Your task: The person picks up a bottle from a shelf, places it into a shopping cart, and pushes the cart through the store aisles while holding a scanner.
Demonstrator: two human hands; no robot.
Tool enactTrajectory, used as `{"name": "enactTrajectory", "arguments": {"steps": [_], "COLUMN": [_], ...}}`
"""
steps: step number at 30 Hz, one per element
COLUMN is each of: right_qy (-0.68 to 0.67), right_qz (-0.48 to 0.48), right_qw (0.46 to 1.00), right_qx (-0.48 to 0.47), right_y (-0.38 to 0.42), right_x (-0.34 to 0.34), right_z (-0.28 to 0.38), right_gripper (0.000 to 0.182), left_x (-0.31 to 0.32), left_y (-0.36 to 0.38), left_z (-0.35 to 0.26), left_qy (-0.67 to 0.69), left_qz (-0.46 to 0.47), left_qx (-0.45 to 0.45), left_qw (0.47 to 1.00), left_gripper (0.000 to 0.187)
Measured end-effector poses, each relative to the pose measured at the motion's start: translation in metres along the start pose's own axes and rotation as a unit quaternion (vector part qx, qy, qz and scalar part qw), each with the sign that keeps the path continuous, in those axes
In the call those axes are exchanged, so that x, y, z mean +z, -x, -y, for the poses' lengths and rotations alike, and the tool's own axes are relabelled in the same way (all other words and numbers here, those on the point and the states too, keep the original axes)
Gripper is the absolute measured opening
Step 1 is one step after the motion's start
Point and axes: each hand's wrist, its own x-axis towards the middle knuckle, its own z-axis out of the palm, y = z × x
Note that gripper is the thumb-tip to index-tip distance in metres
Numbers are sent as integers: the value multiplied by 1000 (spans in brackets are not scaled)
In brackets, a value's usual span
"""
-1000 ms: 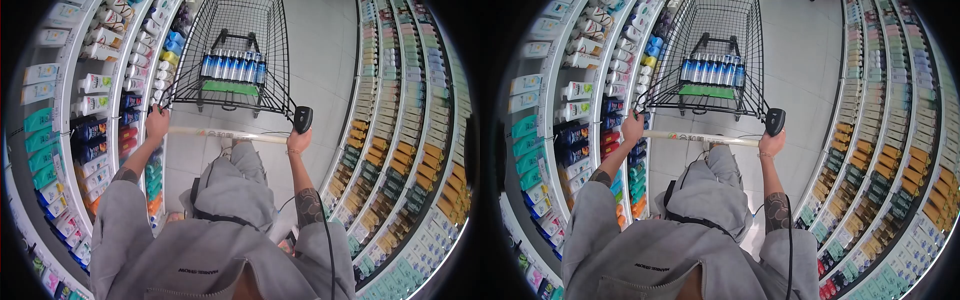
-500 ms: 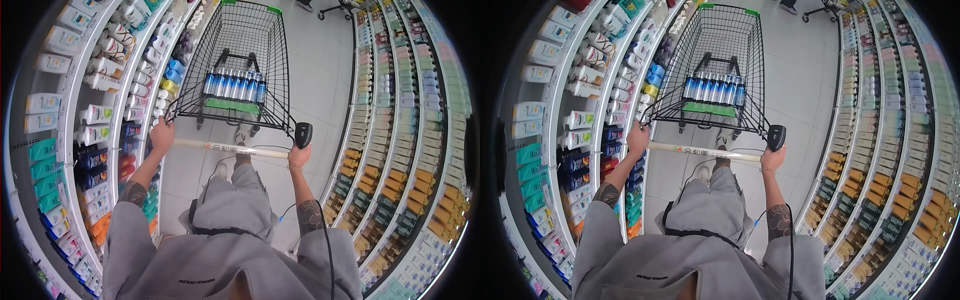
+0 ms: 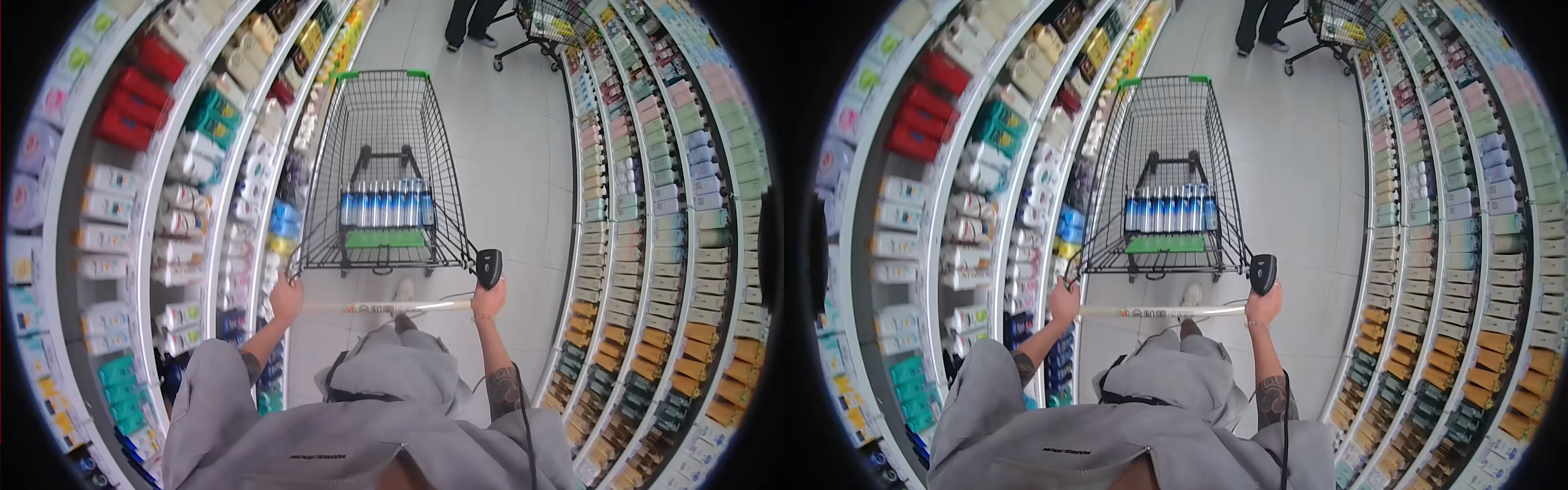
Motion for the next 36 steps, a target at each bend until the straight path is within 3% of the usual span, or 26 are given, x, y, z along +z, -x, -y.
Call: {"name": "enactTrajectory", "arguments": {"steps": [7,13,25,29,31,36], "right_qy": [12,16,-15,4,-30,-67], "right_qz": [7,20,-15,21,69,120], "right_qw": [1000,999,999,1000,996,986], "right_qx": [8,-21,-23,-4,41,91], "right_y": [-66,-122,-253,-303,-325,-376], "right_x": [51,98,191,214,224,252], "right_z": [23,48,134,170,180,189], "right_gripper": [21,37,26,21,20,22], "left_x": [9,4,-19,-19,-16,-19], "left_y": [-93,-178,-348,-406,-429,-484], "left_z": [-31,-62,-148,-171,-181,-207], "left_qy": [-7,-24,-53,-43,-27,-58], "left_qz": [-17,-57,-56,-39,-77,-37], "left_qx": [7,25,25,36,52,37], "left_qw": [1000,998,997,998,995,997], "left_gripper": [30,31,26,28,30,28]}}
